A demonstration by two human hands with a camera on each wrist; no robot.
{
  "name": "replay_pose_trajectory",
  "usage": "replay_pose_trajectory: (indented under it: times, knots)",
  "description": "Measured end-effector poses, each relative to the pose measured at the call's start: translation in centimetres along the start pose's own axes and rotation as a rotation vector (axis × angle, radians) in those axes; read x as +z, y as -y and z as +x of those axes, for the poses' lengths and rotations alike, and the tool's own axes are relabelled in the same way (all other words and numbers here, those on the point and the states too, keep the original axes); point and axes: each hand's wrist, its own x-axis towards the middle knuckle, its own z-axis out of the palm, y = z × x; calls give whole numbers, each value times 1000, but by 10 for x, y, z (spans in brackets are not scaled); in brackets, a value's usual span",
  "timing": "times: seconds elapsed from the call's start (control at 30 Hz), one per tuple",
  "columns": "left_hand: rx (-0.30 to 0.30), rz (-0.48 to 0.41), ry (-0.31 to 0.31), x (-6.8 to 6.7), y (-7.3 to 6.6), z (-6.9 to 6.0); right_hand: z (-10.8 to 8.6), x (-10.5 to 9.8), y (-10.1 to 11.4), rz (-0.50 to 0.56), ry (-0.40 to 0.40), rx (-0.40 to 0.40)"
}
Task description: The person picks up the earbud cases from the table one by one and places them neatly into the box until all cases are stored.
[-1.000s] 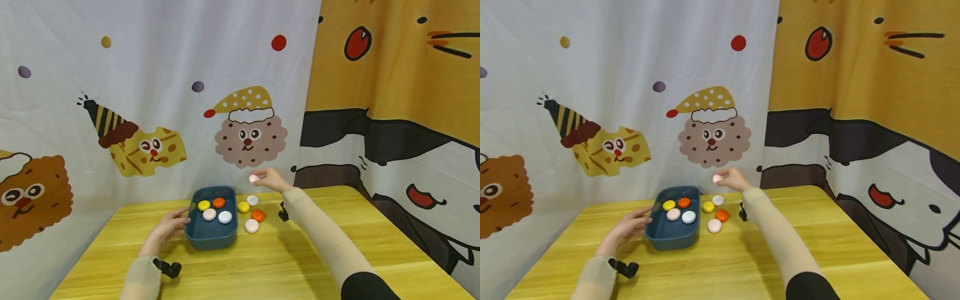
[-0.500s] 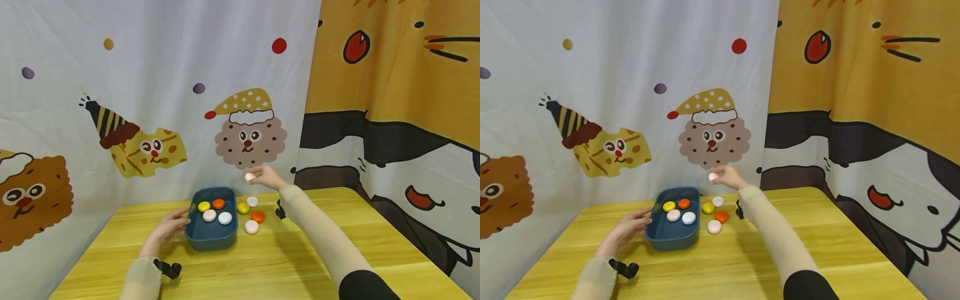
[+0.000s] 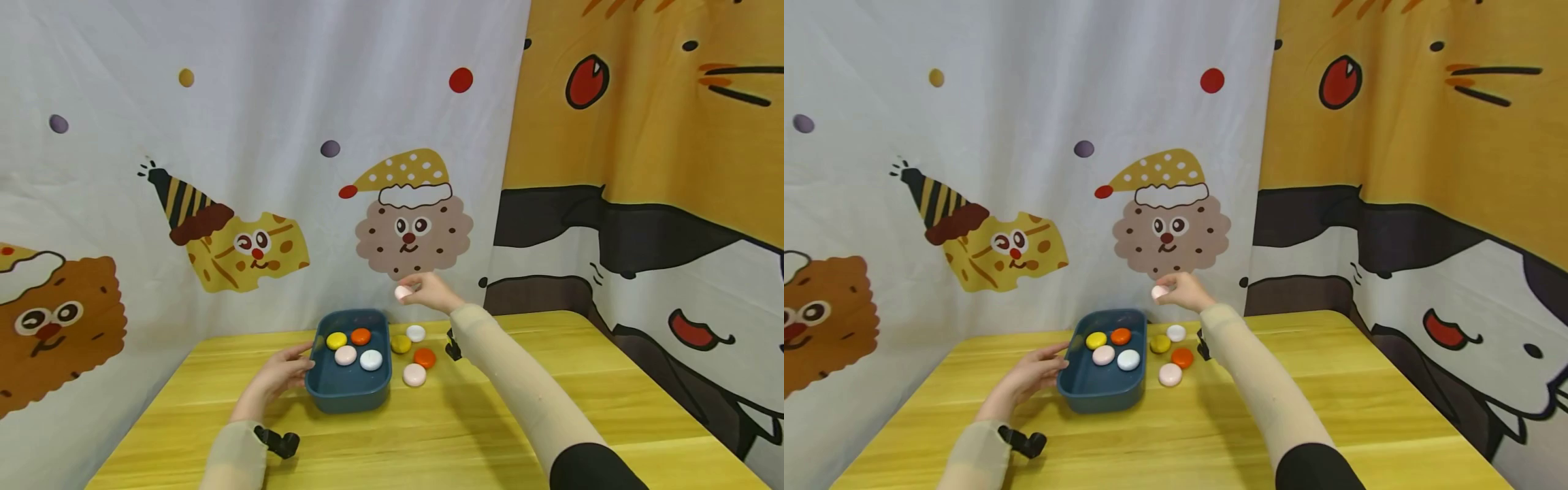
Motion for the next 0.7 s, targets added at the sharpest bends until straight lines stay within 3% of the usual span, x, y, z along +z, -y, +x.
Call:
replay_pose_trajectory:
  times: [0.47,0.7]
  knots:
    - [-7,0,-13,1,2,3,4,15,6,-32,-2,-1]
    - [8,4,8,0,2,3,6,24,9,-96,22,-15]
